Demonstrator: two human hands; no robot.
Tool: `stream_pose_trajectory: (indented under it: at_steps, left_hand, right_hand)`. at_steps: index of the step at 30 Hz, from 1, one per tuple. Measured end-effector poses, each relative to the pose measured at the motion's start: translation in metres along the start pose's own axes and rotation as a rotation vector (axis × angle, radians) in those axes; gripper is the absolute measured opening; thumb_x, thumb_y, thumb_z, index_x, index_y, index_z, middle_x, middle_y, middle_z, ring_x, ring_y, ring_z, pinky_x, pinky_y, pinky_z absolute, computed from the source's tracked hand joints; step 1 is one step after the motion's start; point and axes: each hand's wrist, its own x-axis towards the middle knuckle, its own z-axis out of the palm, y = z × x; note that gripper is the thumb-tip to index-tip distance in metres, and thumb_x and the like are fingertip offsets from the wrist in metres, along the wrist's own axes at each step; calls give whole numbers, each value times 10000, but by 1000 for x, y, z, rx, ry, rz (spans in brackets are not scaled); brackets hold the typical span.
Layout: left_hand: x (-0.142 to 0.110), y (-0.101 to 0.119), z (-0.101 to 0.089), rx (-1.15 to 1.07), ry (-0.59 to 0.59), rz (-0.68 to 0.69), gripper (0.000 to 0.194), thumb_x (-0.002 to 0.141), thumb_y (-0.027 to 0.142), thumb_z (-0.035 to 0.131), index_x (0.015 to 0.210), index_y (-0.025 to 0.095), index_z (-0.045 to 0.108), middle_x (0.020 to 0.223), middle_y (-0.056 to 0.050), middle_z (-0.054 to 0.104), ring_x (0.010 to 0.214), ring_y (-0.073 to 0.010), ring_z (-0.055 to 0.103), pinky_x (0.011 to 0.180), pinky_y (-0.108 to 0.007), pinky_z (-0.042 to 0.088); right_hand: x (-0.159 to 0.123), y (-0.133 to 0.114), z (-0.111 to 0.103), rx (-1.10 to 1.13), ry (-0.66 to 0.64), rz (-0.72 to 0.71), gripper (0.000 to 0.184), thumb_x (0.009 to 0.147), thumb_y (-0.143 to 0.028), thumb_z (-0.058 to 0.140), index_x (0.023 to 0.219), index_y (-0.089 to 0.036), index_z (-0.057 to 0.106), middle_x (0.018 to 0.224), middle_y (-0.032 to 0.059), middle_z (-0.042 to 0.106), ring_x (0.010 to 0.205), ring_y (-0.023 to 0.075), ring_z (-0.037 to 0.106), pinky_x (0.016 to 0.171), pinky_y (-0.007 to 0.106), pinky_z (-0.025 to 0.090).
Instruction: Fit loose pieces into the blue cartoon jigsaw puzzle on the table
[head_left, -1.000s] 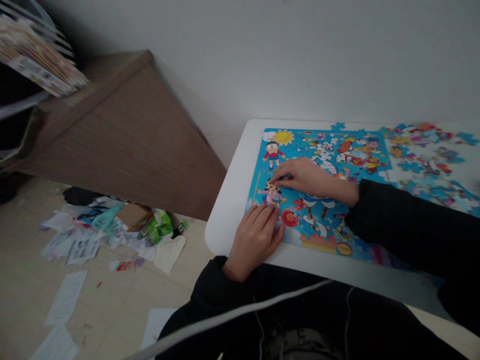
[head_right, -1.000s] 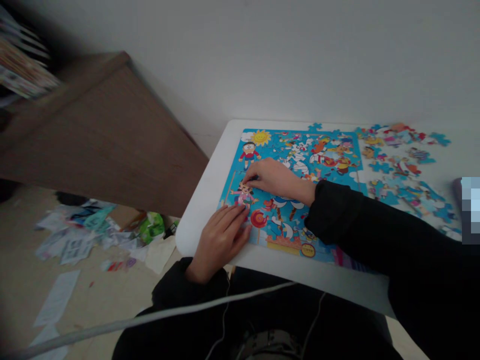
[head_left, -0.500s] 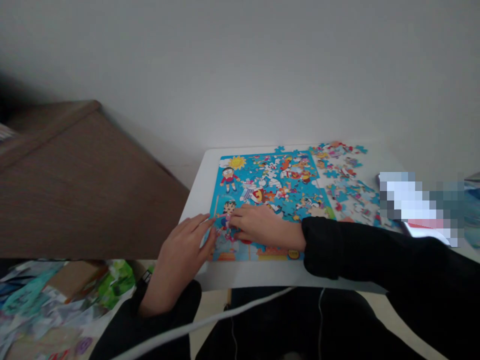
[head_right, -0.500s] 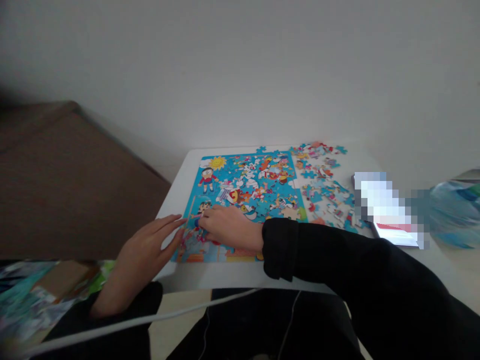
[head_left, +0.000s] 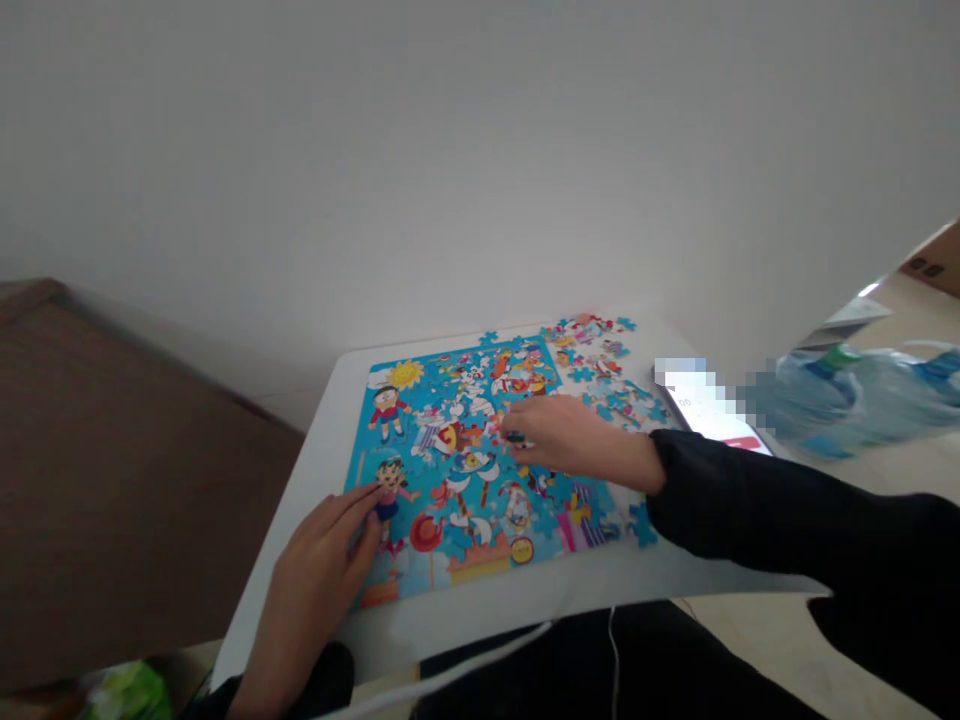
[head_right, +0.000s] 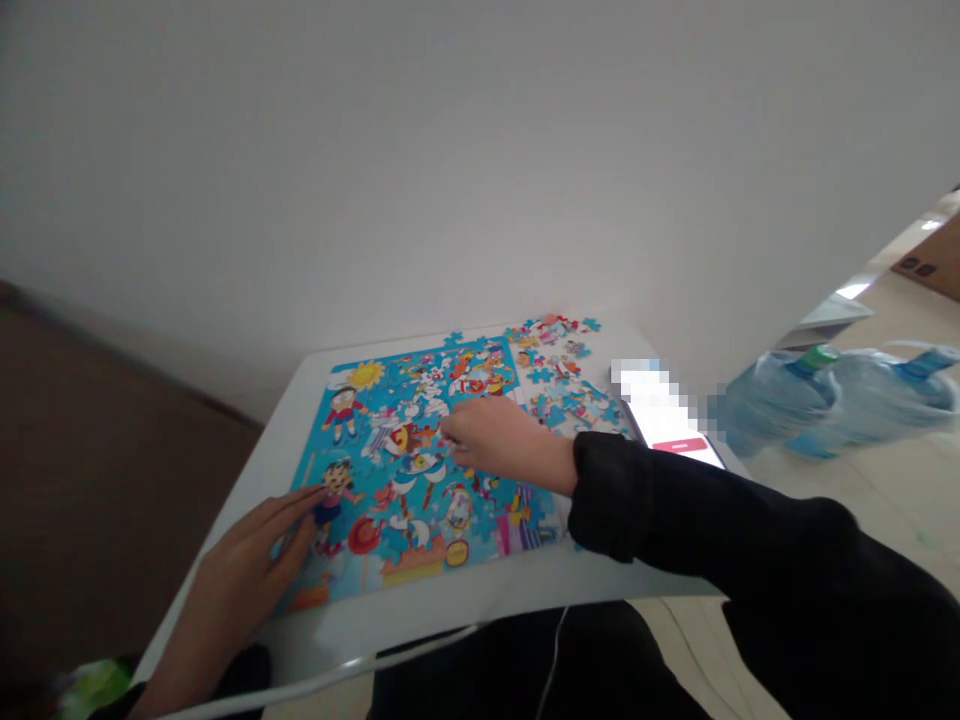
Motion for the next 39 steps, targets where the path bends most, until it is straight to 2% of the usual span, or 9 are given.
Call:
stream_pose_trajectory:
  at_steps: [5,10,14,17,20,23,26,30,39]
  left_hand:
    - [-2,-2,4,28,77,42,281,899,326,419,988,225,665,994,-46,719,904,-234,684,858,-388,543]
    - [-2,-5,4,28,84,95,281,906,363,424,1009,237,652,1015,-36,713,885,-224,690,821,-356,556]
    - [-1,-5,3,39,98,117,278,915,363,419,1028,240,641,1026,-37,710,883,-218,694,806,-343,563]
    - [0,-5,3,37,103,129,270,912,363,420,1024,249,637,1017,-29,714,872,-209,698,786,-324,571]
    - [1,-4,4,40,120,135,269,908,367,423,1020,253,638,997,-22,719,848,-205,703,766,-314,578]
    - [2,-5,5,43,110,140,265,904,347,429,1035,248,637,1011,-22,717,847,-209,703,754,-318,583]
    - [1,-5,5,32,93,142,253,899,336,442,1039,255,636,1030,-16,713,860,-209,702,758,-320,584]
    - [-1,-6,6,44,84,143,260,903,334,434,1055,252,628,1040,-23,709,872,-214,700,776,-338,581]
    - [-2,-7,8,35,47,138,293,925,350,409,1077,227,626,1052,-56,703,886,-233,696,791,-361,576]
  right_hand:
    - [-41,55,-3,-4,-30,203,196,840,-248,559,970,-173,685,929,81,692,840,200,631,684,294,425]
    - [-60,70,1,48,-42,260,188,834,-265,576,961,-184,689,940,76,699,844,205,644,715,306,457]
    - [-62,91,-12,24,8,257,296,860,-397,542,1038,-204,680,1008,74,701,896,220,644,753,333,463]
    - [-57,131,-31,-43,83,376,333,867,-440,509,1040,-223,693,983,61,715,865,210,651,743,333,463]
    - [-49,177,-41,-109,61,523,301,860,-374,511,1050,-240,703,925,44,729,814,190,660,701,307,465]
    - [-42,207,-35,-129,6,515,297,853,-344,526,1067,-241,704,989,45,727,846,178,659,745,294,468]
    - [-36,214,-23,-135,-11,492,362,843,-409,547,1128,-231,682,1069,67,708,922,203,647,767,305,464]
    - [-30,208,-13,-133,-31,470,384,827,-432,561,1124,-222,684,1070,78,703,940,224,635,756,321,459]
    - [-32,196,-17,-129,-46,454,393,844,-434,542,1127,-196,672,1122,94,674,1005,241,608,797,343,451]
